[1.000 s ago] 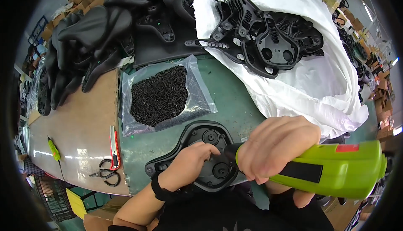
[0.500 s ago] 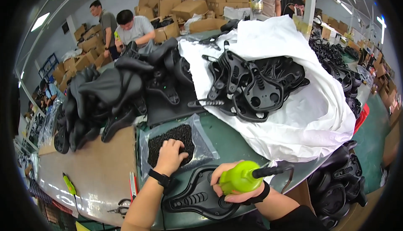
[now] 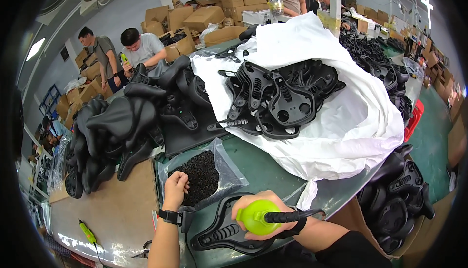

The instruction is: The person is assembling bicycle seats by attaching the plastic base to the saddle using a power screwdriver and screws.

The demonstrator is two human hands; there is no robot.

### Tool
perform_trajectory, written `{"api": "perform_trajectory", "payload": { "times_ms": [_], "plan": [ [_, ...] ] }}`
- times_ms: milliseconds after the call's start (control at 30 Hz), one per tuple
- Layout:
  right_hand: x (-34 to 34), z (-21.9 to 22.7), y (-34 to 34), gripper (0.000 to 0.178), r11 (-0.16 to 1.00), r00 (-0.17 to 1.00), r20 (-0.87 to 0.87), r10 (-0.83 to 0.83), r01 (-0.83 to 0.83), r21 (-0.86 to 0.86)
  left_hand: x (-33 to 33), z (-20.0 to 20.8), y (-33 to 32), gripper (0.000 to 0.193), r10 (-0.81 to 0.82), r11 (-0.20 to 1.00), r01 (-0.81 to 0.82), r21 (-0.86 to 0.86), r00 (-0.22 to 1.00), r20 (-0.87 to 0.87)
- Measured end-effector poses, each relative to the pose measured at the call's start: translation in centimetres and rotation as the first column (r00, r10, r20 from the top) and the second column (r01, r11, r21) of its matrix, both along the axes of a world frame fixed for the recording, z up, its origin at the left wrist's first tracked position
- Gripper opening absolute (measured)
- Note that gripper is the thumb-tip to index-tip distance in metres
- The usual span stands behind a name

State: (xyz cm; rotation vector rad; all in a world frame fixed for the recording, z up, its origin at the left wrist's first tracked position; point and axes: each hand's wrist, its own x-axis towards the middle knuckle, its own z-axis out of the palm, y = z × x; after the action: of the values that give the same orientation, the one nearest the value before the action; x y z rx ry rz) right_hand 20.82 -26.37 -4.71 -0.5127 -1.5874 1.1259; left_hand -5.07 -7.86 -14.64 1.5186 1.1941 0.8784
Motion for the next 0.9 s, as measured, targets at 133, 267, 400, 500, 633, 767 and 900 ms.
{"api": "perform_trajectory", "payload": {
  "times_ms": [133,267,400,500,633,767,900],
  "plan": [
    [0.2,-0.3,-1.1,0.042,0.996,0.983,-0.185,0.005,-0.02,-0.082,-0.9,0.2,-2.1,0.017,0.015,0.943,0.142,-0.302,0.887,0.462],
    [0.0,1.4,-1.2,0.053,0.998,0.806,-0.589,-0.06,0.07,-0.006,1.7,4.0,-7.9,0.022,-0.107,0.84,0.436,-0.321,0.715,0.691],
    [1.3,3.6,0.1,0.06,0.982,0.761,-0.649,-0.017,0.136,0.134,4.0,5.2,-13.1,0.018,-0.163,0.747,0.585,-0.317,0.623,0.765],
    [1.5,4.3,0.5,0.052,0.981,0.759,-0.651,-0.014,0.136,0.138,5.0,4.6,-14.9,0.015,-0.159,0.712,0.628,-0.315,0.581,0.798],
    [1.0,3.9,0.8,0.045,0.979,0.776,-0.63,-0.036,0.153,0.132,5.0,4.2,-15.7,0.014,-0.162,0.73,0.597,-0.334,0.625,0.764],
    [0.6,3.2,0.6,0.044,0.981,0.772,-0.632,-0.06,0.164,0.107,5.1,4.0,-16.0,0.014,-0.181,0.738,0.588,-0.331,0.646,0.742],
    [0.3,2.8,0.3,0.043,0.972,0.792,-0.604,-0.091,0.204,0.12,5.2,3.8,-16.3,0.013,-0.187,0.75,0.568,-0.338,0.673,0.716]
  ]
}}
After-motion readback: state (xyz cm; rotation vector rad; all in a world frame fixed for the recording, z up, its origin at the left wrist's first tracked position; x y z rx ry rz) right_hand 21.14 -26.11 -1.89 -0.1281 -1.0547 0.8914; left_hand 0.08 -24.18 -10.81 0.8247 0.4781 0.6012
